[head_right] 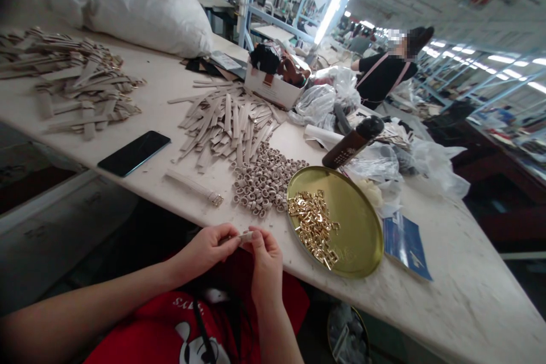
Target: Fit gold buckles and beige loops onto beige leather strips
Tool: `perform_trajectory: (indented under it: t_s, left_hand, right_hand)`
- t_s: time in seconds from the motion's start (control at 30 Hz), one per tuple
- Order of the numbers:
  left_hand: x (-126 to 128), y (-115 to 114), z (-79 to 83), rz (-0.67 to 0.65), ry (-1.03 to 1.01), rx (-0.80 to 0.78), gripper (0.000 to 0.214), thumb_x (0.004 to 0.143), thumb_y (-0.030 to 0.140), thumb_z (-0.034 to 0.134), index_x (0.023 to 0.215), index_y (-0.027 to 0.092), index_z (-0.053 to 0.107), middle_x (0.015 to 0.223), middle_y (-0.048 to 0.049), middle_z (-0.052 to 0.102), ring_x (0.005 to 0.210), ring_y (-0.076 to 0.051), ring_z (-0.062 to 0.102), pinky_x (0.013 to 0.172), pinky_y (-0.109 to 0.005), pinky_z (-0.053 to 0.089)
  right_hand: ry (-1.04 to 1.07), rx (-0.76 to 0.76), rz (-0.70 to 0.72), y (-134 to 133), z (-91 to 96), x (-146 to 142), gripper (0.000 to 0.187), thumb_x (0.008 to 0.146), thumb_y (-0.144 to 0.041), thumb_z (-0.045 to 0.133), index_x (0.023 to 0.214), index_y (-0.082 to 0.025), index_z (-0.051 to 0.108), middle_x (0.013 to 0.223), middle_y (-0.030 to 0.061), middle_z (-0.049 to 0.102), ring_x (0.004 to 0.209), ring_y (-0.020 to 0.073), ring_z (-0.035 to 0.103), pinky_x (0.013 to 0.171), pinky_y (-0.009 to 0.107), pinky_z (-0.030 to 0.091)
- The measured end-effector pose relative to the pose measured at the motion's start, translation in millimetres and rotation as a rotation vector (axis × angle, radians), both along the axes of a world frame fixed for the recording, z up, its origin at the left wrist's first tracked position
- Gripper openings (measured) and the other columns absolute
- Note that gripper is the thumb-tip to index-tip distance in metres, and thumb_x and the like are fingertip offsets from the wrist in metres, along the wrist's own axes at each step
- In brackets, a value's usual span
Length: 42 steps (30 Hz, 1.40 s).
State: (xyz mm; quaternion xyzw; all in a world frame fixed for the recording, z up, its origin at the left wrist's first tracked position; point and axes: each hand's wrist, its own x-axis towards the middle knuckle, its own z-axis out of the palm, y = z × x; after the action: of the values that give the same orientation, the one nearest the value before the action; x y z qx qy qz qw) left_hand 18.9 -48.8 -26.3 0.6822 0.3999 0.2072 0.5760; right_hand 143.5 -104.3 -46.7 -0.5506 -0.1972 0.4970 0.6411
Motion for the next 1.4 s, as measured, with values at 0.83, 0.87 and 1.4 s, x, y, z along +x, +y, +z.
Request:
perform_trajectory:
  t_s: [0.83,0.87,1.4]
  left_hand:
    - [5,6,-8.8,-0.039,-0.053,-0.029,0.015,0.082,0.024,0.042,0.087,0.015,0.052,0.067,0.0028,0.055,0.061,-0.010,0.050,0.056,-0.019,0.038]
    - [4,6,-8.8,-0.052,-0.059,-0.040,0.016,0.080,0.021,0.042,0.093,0.016,0.050,0.069,0.0026,0.056,0.063,-0.011,0.051,0.057,-0.019,0.038]
    - [-18,-6,11.0,-0.101,0.134,-0.031,0.023,0.076,0.035,0.051,0.092,0.019,0.045,0.063,0.0038,0.058,0.050,-0.011,0.051,0.045,-0.019,0.035]
  right_hand:
    - [0.023,0.001,-0.022,1,-12.9,-4,0.017,0.072,-0.033,0.065,0.073,-0.018,0.057,0.063,-0.0047,0.052,0.058,0.0084,0.045,0.059,0.022,0.039]
    - [0.017,0.000,-0.020,0,-11.4,-4,0.017,0.072,-0.033,0.065,0.075,-0.019,0.057,0.064,-0.0047,0.052,0.058,0.0085,0.045,0.060,0.023,0.039]
    - [0.310,-0.099,0.360,-25,11.4,-14,0.023,0.070,-0.034,0.068,0.086,-0.018,0.062,0.074,-0.0010,0.060,0.061,0.0081,0.050,0.059,0.018,0.039]
